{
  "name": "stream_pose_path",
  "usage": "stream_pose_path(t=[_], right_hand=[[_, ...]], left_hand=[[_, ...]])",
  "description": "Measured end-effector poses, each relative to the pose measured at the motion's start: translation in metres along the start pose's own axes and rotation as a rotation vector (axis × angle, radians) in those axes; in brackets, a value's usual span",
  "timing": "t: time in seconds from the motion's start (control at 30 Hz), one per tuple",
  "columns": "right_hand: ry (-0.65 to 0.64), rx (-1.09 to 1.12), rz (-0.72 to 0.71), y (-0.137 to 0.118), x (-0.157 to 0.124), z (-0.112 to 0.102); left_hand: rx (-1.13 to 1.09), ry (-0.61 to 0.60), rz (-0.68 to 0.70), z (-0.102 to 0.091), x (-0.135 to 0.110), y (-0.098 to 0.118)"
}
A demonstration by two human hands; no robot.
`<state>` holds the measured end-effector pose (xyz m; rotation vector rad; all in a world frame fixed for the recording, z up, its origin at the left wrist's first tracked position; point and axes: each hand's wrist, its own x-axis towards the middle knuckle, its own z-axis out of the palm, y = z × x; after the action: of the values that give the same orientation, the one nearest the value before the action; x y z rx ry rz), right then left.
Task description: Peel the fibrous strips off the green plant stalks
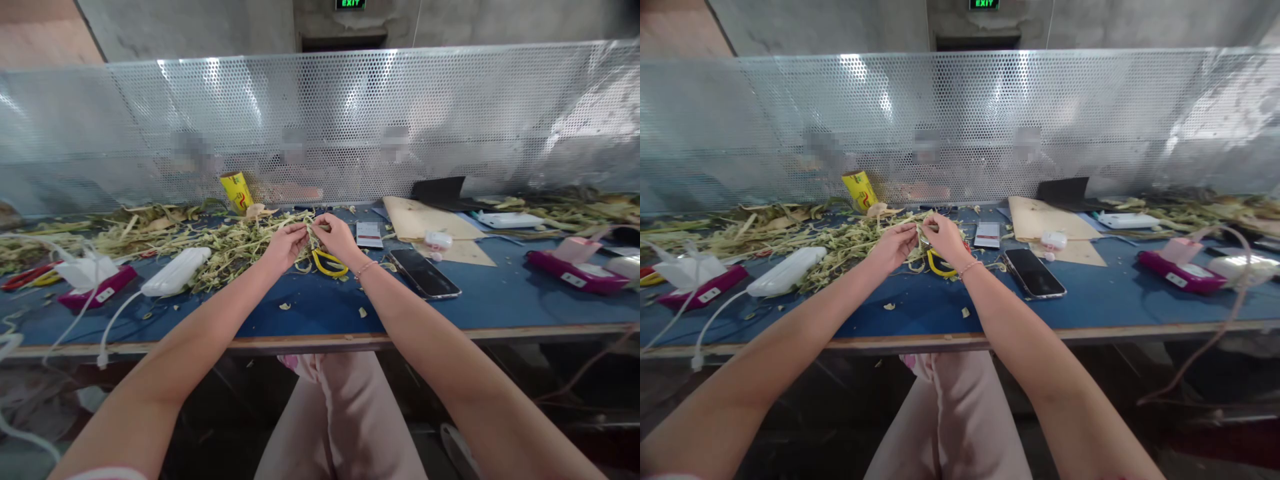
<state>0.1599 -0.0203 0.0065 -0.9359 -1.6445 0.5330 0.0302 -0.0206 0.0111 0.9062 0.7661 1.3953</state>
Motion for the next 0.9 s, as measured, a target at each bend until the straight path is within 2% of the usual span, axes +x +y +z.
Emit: stream_pose_path(t=[0.17,0.37,0.53,0.73,0.9], right_hand=[[0.004,0.006,0.042,0.0031,0.0005,0.0014],[0.026,0.024,0.023,0.0069,0.0006,0.0033],[0.003,0.043,0.079,0.0039,-0.0001,0.0023],[0.002,0.14,0.144,-0.0012,0.0008,0.001],[-0.002,0.235,0.144,0.003,0.0034,0.0018]], left_hand=[[0.0,-0.032,0.01,-0.0011,0.0012,-0.0007],[-0.009,-0.036,0.002,-0.0014,0.0027,-0.0016],[-0.024,-0.043,-0.007,0.0012,-0.0004,-0.0002],[-0.012,-0.032,-0.032,0.0025,-0.0042,0.0028],[0.017,-0.062,-0.044,0.0011,-0.0054,0.0024]])
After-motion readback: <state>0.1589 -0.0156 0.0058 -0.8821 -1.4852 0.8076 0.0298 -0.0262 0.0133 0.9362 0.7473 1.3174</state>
